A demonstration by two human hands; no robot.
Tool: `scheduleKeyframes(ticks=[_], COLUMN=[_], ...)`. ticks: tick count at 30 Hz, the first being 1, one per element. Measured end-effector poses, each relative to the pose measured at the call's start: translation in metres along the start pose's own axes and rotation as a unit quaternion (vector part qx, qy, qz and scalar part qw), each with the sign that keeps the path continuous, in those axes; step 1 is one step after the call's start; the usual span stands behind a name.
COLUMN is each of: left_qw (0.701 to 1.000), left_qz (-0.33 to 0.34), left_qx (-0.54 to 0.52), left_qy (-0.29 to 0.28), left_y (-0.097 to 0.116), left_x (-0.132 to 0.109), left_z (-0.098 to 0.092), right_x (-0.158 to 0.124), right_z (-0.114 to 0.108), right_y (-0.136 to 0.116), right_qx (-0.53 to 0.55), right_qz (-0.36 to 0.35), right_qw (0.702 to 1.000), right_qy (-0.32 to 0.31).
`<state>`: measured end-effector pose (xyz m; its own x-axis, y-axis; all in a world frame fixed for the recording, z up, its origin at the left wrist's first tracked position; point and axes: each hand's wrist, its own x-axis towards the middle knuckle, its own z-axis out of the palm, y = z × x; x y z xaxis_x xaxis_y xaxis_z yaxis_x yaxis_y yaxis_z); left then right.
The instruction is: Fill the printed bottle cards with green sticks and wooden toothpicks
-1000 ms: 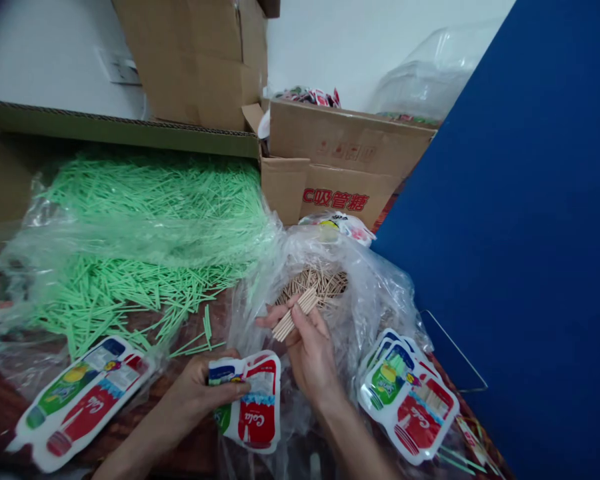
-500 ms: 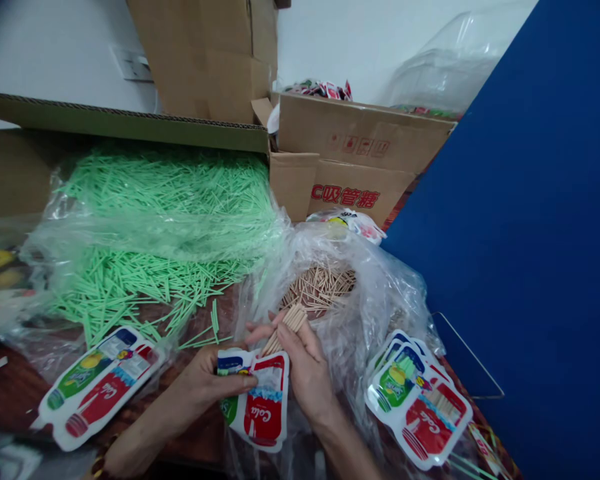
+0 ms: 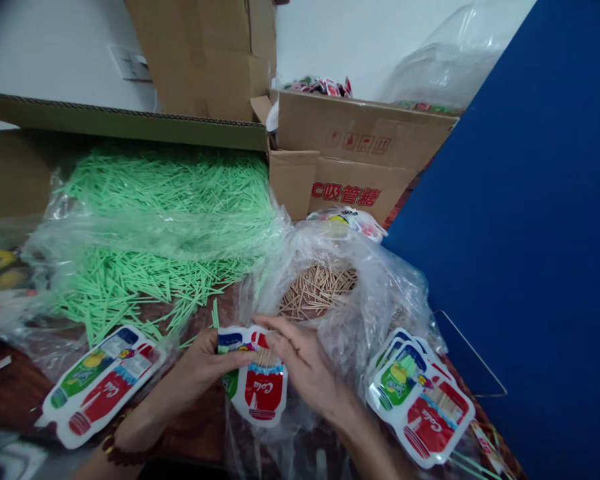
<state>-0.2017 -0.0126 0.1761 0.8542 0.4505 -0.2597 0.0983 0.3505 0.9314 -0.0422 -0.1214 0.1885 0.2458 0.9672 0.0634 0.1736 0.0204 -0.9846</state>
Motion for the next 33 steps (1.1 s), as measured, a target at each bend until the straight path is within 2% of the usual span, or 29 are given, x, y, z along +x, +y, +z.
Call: scheduleKeyframes(ticks=[3, 6, 8, 11, 13, 17, 23, 28, 33], left_qw=[1.0, 0.999, 0.999, 0.998, 0.999, 0.999, 0.998, 0.998, 0.999], left_qz=[0.01, 0.019, 0.022, 0.024, 0.015, -0.013, -0.034, -0.003, 0.007], left_qx=[0.002, 0.023, 0.037, 0.045, 0.028, -0.027, -0.029, 0.01, 0.009], left_qy=[0.004, 0.017, 0.022, 0.029, 0.035, 0.04, 0.049, 0.057, 0.053], left_y=[0.0, 0.0, 0.001, 0.001, 0.0, -0.004, -0.001, 0.001, -0.003], left_x=[0.002, 0.003, 0.003, 0.005, 0.006, 0.008, 0.011, 0.011, 0.013], left_z=[-0.003, -0.005, -0.006, -0.007, -0.008, -0.011, -0.011, -0.008, -0.009], right_x=[-0.004, -0.004, -0.004, -0.006, -0.006, -0.006, -0.004, -0.003, -0.004], right_z=[-0.003, -0.003, 0.002, 0.013, 0.02, 0.025, 0.027, 0.029, 0.027], right_y=[0.004, 0.012, 0.019, 0.029, 0.032, 0.03, 0.03, 0.032, 0.032], right_qx=[-0.009, 0.095, 0.16, 0.223, 0.249, 0.274, 0.261, 0.253, 0.264], right_qz=[0.005, 0.035, 0.072, 0.121, 0.136, 0.139, 0.13, 0.106, 0.117], right_qw=[1.0, 0.995, 0.984, 0.967, 0.959, 0.95, 0.953, 0.959, 0.955], right_qy=[-0.015, 0.015, 0.012, 0.004, 0.021, 0.047, 0.083, 0.069, 0.063])
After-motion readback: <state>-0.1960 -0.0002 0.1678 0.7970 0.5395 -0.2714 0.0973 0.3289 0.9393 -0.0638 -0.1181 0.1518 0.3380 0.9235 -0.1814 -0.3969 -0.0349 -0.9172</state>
